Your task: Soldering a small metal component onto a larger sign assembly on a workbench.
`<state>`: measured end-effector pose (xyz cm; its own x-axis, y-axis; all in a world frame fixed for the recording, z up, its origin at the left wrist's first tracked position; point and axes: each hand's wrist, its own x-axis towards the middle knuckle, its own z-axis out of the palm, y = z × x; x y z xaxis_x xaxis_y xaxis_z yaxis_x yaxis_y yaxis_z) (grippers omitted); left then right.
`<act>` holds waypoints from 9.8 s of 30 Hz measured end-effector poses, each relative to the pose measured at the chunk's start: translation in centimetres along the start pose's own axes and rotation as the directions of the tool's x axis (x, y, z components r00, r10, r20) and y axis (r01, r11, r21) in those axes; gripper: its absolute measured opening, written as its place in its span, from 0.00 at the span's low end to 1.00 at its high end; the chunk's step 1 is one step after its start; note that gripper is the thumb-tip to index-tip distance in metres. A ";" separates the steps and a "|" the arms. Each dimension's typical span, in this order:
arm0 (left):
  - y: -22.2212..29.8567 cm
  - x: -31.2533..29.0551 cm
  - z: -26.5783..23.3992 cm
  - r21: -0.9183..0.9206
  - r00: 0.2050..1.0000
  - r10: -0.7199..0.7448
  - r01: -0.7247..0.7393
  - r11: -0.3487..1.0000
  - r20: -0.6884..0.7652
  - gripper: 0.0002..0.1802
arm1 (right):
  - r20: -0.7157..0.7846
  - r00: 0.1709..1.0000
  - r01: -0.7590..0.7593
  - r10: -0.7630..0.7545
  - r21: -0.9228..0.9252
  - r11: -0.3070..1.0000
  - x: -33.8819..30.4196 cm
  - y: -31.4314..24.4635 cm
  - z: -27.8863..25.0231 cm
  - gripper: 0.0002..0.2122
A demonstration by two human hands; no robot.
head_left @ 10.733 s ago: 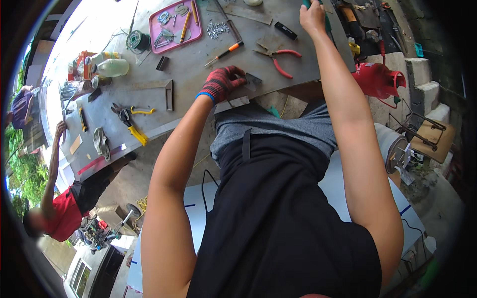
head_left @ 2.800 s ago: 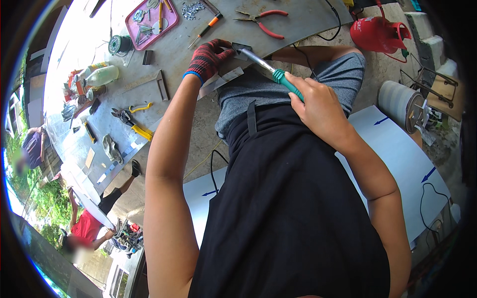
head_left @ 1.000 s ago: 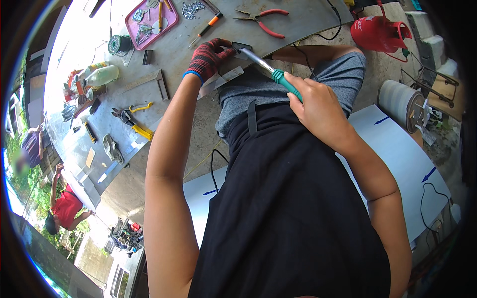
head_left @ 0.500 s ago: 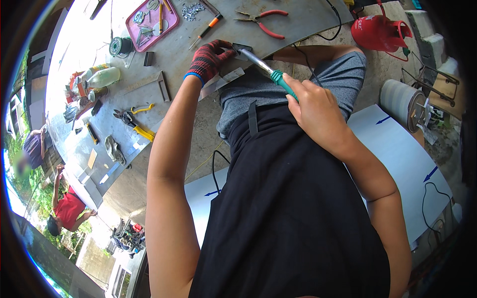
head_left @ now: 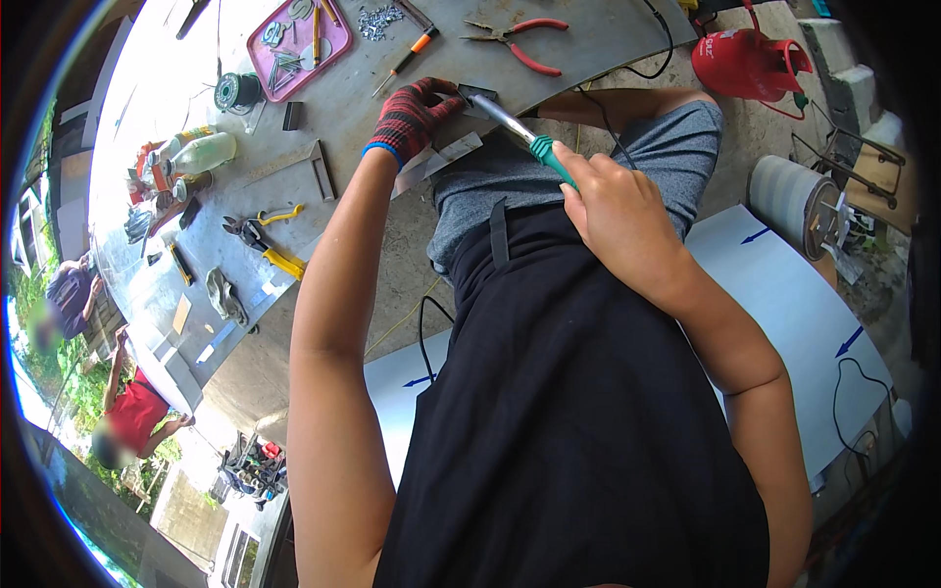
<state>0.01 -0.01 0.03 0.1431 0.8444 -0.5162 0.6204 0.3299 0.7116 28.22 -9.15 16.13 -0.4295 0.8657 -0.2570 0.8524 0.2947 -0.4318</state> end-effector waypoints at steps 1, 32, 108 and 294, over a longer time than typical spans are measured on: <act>0.0 0.0 0.0 0.000 1.000 0.001 -0.001 1.000 0.000 0.20 | -0.001 1.000 0.000 0.000 0.000 1.000 0.0 0.0 -0.1 0.21; -0.2 0.2 0.0 0.010 1.000 -0.016 0.016 1.000 -0.004 0.20 | 0.014 0.999 -0.049 0.048 0.036 0.998 -0.8 0.1 -0.3 0.20; 0.4 -1.0 -0.1 -0.008 0.999 -0.048 0.048 0.999 0.012 0.20 | -0.633 0.753 -0.165 0.179 0.081 0.983 33.3 15.3 3.6 0.23; -1.8 0.6 1.5 0.091 0.996 0.041 -0.034 0.995 -0.079 0.21 | -0.263 0.964 0.133 -0.024 0.404 0.905 12.7 5.6 13.4 0.21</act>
<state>0.15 -0.70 -2.31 0.1068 0.8881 -0.4471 0.6831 0.2613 0.6820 23.49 -1.91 -1.13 -0.3563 0.9343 -0.0101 0.5940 0.2182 -0.7743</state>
